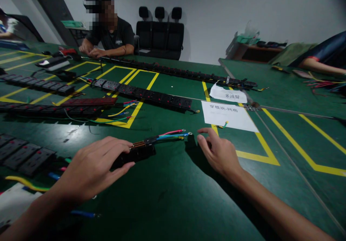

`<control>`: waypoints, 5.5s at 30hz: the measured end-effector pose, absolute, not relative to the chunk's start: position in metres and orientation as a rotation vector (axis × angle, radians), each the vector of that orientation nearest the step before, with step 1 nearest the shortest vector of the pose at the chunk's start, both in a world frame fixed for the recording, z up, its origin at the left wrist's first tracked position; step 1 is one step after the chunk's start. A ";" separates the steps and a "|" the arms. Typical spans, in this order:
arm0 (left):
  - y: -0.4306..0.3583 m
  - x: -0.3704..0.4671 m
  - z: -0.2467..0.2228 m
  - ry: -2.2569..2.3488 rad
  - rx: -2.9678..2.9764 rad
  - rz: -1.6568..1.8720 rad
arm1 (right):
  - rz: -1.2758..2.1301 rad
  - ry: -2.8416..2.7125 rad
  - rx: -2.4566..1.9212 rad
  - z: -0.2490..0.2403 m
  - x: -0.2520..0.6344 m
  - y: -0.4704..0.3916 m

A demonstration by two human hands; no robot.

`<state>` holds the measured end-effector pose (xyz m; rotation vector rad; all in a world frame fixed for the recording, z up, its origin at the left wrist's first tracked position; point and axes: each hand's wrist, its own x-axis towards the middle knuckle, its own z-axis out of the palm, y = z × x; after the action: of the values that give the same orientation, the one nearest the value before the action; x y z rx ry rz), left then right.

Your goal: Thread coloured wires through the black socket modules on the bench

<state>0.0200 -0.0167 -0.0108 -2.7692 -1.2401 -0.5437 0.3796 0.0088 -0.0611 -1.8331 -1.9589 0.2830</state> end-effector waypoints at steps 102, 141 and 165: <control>-0.022 0.033 -0.025 -1.224 -2.838 -0.480 | 0.401 -2.224 -1.469 -0.057 0.380 0.005; -0.023 0.035 -0.009 -1.001 -2.843 -0.761 | 0.239 -2.276 -1.259 -0.067 0.384 0.005; -0.024 0.036 -0.013 -1.003 -2.938 -0.758 | 0.228 -2.298 -1.257 -0.066 0.384 0.005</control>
<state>0.0364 -0.0236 -0.0132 -2.9378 -1.0032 -0.7582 0.3843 0.0054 -0.0664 -1.2575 -2.2981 0.2276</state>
